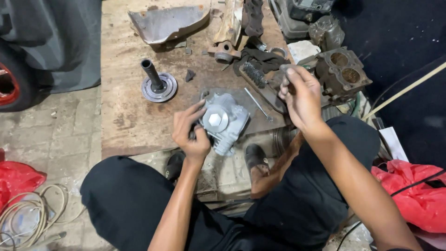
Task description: The person scrubs a metallic engine cylinder head with a small abrasive pad, then uses a wire brush to clean the crevices and surfaces. The person rotates the part to access different areas and continues scrubbing throughout the clip.
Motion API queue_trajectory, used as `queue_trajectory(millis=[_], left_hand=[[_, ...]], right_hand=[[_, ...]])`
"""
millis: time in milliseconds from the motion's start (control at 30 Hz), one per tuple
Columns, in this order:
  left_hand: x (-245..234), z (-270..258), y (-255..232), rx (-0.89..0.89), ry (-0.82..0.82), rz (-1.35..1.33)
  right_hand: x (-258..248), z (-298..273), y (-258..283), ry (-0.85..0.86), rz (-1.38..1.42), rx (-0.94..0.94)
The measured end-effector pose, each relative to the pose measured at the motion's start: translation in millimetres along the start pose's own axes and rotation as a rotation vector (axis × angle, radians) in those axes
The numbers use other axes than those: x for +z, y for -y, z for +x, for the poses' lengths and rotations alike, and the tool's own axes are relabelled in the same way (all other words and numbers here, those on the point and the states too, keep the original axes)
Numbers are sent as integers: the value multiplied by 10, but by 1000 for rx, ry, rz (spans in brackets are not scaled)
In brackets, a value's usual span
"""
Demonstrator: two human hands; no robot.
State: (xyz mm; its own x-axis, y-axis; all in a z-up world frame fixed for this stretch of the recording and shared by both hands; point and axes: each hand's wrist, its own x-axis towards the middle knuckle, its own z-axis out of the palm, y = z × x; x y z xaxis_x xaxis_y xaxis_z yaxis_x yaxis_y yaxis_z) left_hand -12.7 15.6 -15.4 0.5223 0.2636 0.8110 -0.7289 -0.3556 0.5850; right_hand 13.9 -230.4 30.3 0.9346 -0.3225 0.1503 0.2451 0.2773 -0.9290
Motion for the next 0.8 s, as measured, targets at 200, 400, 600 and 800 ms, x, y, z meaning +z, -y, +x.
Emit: queue_trajectory(millis=[200, 400, 600, 800], left_hand=[[4, -20, -81, 13, -18, -1], [-26, -52, -52, 25, -9, 13], [-28, -31, -50, 54, -18, 1], [-5, -16, -48, 64, -47, -22]], right_hand=[[-91, 1, 88, -34, 207, 170], [-198, 37, 22, 25, 294, 182], [-142, 13, 66, 142, 257, 127], [24, -43, 104, 283, 97, -5]])
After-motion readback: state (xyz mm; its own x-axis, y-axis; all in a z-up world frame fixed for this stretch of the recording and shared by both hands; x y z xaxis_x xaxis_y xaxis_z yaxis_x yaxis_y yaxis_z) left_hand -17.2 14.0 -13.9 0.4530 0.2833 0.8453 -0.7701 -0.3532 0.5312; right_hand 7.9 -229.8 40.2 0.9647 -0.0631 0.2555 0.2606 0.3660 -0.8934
